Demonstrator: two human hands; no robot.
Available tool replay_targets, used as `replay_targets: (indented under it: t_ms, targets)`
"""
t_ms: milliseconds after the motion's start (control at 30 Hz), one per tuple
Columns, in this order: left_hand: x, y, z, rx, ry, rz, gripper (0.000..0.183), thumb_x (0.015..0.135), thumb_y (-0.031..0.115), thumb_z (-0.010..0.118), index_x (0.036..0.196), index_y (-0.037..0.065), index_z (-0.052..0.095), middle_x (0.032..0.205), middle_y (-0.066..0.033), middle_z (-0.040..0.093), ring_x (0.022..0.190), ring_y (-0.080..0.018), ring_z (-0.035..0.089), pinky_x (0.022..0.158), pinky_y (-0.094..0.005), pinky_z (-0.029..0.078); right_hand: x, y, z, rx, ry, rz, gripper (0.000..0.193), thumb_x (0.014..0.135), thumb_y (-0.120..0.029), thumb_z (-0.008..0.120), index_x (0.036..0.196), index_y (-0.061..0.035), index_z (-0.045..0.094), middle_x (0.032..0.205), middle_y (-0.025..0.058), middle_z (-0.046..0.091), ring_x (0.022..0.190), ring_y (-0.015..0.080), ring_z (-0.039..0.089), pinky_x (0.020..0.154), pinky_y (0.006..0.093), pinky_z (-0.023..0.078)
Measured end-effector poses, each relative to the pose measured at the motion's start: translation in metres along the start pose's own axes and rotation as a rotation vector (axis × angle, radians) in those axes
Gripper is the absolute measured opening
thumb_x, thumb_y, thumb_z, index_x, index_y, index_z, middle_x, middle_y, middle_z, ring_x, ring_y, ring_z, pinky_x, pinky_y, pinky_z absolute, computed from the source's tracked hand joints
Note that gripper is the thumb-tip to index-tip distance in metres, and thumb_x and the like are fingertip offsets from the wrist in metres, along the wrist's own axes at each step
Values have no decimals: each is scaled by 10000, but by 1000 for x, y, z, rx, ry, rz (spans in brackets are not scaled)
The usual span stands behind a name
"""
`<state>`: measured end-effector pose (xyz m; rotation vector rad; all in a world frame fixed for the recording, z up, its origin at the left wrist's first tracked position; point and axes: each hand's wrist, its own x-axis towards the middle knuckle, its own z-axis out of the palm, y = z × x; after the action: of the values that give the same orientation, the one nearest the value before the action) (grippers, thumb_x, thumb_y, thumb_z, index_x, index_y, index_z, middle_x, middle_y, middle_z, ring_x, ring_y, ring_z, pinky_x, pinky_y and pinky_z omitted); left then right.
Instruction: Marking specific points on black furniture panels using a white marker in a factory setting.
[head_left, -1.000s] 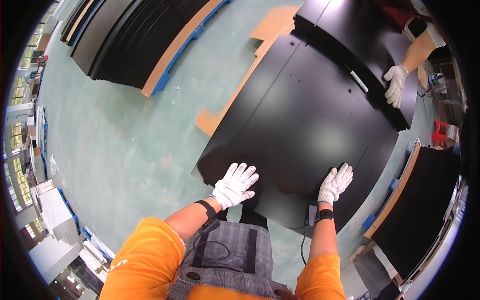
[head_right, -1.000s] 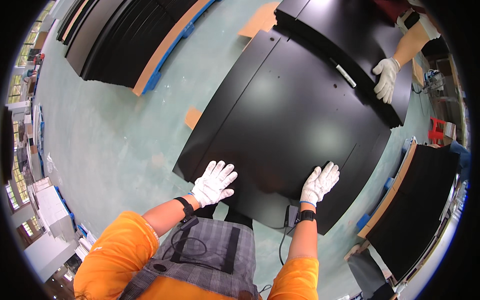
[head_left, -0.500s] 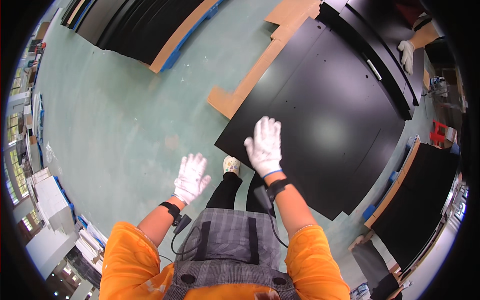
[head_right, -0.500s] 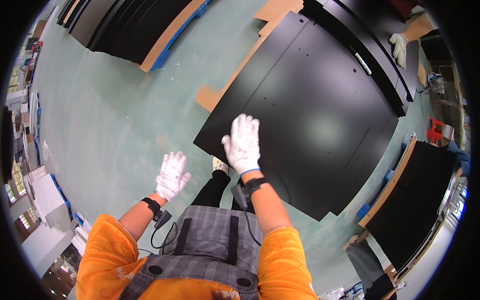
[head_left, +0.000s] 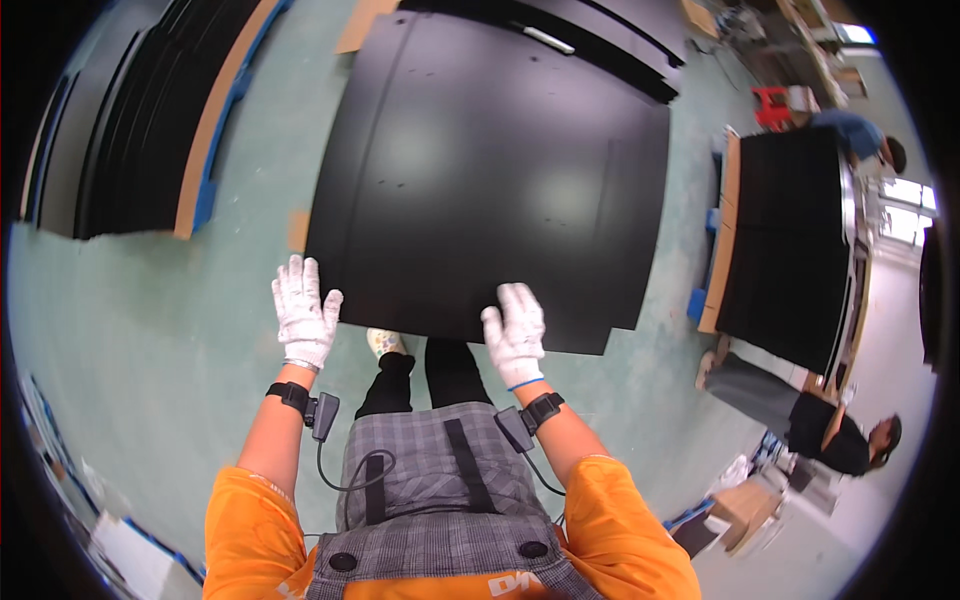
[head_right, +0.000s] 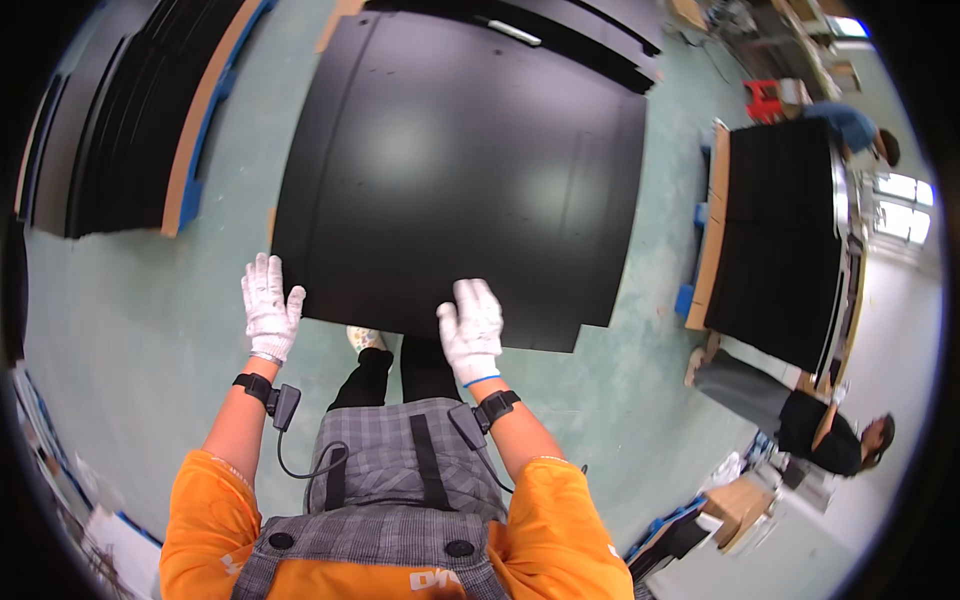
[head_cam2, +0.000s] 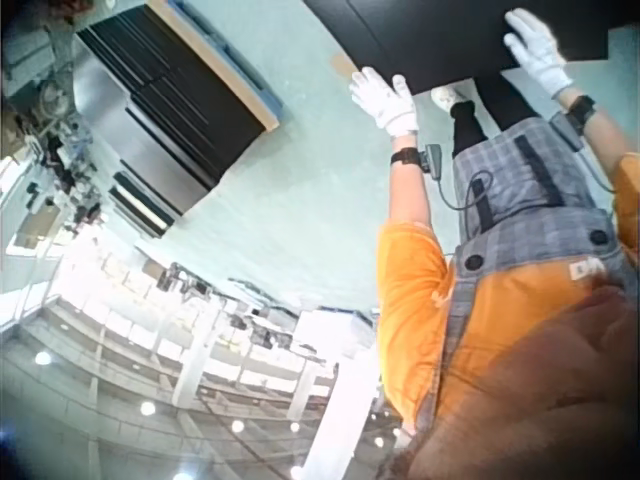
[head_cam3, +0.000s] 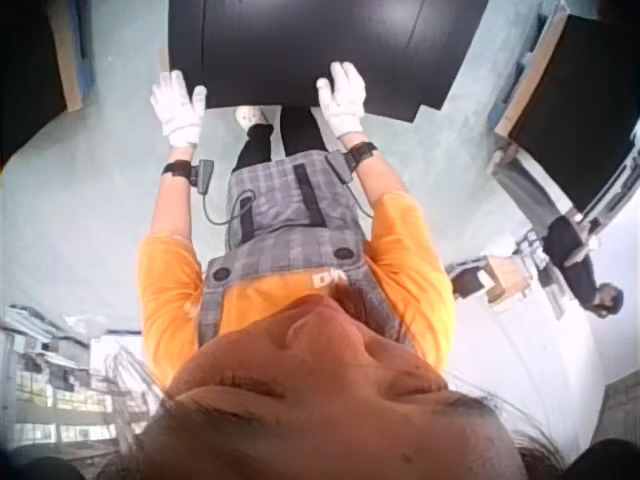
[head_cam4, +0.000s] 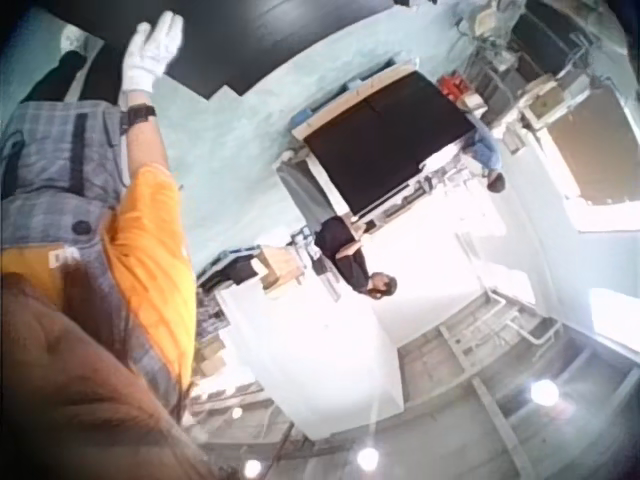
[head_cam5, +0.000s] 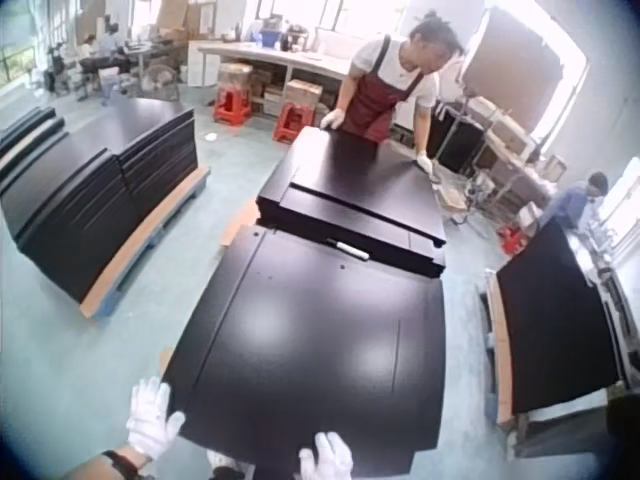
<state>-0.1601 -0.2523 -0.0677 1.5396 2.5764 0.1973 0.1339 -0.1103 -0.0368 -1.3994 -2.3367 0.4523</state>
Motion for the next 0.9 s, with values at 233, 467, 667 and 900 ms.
replay_targets:
  t_ms: [233,467,667,900]
  targets:
    - [64,25,-16,-301,-67,-230,887,818,413,669,1485,62,202,1481,-207,298,1338,-371,337,1085,-408,325,-20,151,-64,-221,154,1039,532,878,-442,563,1161,7,590,1167,203,601,1108,370,550,955,438,435]
    - [109,60,-30,-182,-280,-619,1013,742,481,729,1480,55,181,1385,-205,412,1251,-373,438,1027,-435,396,-35,191,-73,91,-28,1220,590,889,-549,521,995,20,634,1008,235,654,984,386,611,865,448,464]
    - [112,56,-26,-312,-274,-628,956,720,491,753,1406,-20,326,1378,-229,424,1272,-366,429,1043,-410,387,-46,203,-66,166,-2,1204,579,907,-534,513,1063,20,577,1038,225,639,991,372,602,870,437,458]
    - [97,75,-30,-191,-226,-596,870,700,476,763,1312,-42,424,1220,-227,520,1159,-378,502,984,-428,422,-80,225,-69,141,-76,1117,582,946,-496,456,1093,51,591,1070,266,617,1030,410,564,889,425,435]
